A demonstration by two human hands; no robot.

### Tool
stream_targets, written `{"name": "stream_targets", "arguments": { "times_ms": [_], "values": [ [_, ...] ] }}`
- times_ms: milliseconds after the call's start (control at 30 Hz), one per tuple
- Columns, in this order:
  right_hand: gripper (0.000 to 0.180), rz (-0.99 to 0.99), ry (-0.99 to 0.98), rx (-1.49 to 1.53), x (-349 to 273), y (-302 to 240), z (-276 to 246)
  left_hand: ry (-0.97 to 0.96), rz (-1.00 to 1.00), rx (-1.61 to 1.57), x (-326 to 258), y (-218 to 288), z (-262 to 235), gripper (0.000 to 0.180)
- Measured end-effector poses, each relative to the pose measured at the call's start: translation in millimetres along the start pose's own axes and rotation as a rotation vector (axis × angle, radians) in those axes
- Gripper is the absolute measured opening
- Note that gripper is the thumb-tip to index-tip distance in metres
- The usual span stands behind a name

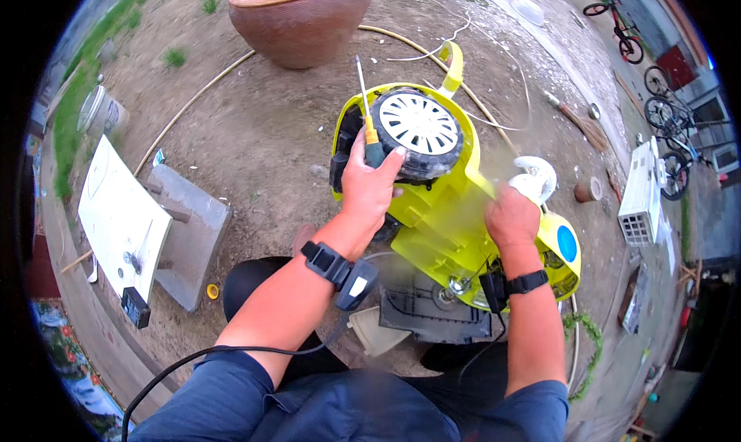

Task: The person is repairing a yellow plastic toy car by using a screwdriver to remove a black plastic panel.

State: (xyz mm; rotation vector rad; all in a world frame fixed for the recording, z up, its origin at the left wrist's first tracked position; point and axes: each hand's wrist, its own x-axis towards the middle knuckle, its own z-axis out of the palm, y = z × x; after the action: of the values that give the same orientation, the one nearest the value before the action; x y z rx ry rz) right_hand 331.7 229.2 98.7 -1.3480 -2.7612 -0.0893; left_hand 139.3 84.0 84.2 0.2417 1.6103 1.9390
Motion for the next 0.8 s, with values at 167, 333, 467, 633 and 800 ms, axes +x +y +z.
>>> {"name": "stream_targets", "arguments": {
  "times_ms": [167, 333, 467, 633, 800],
  "values": [
    [0.021, -0.077, 0.08, 0.028, 4, 20, 12, 0.006, -0.022, 0.056, 10, 13, -41, 0.055],
    [0.021, -0.093, 0.152, 0.001, -6, 31, 9, 0.198, 0.117, 0.541, 94, -17, -98, 0.031],
    [0.027, -0.095, 0.293, -0.01, -31, 60, 14, 0.068, 0.174, 0.671, 119, -24, -108, 0.027],
    [0.026, -0.142, 0.375, 0.063, -34, 53, 9, 0.012, 0.251, 0.83, 118, -27, -112, 0.033],
    [0.021, -0.129, 0.384, 0.092, -37, 56, 17, -0.017, 0.347, 0.9, 135, -33, -115, 0.032]
  ]
}}
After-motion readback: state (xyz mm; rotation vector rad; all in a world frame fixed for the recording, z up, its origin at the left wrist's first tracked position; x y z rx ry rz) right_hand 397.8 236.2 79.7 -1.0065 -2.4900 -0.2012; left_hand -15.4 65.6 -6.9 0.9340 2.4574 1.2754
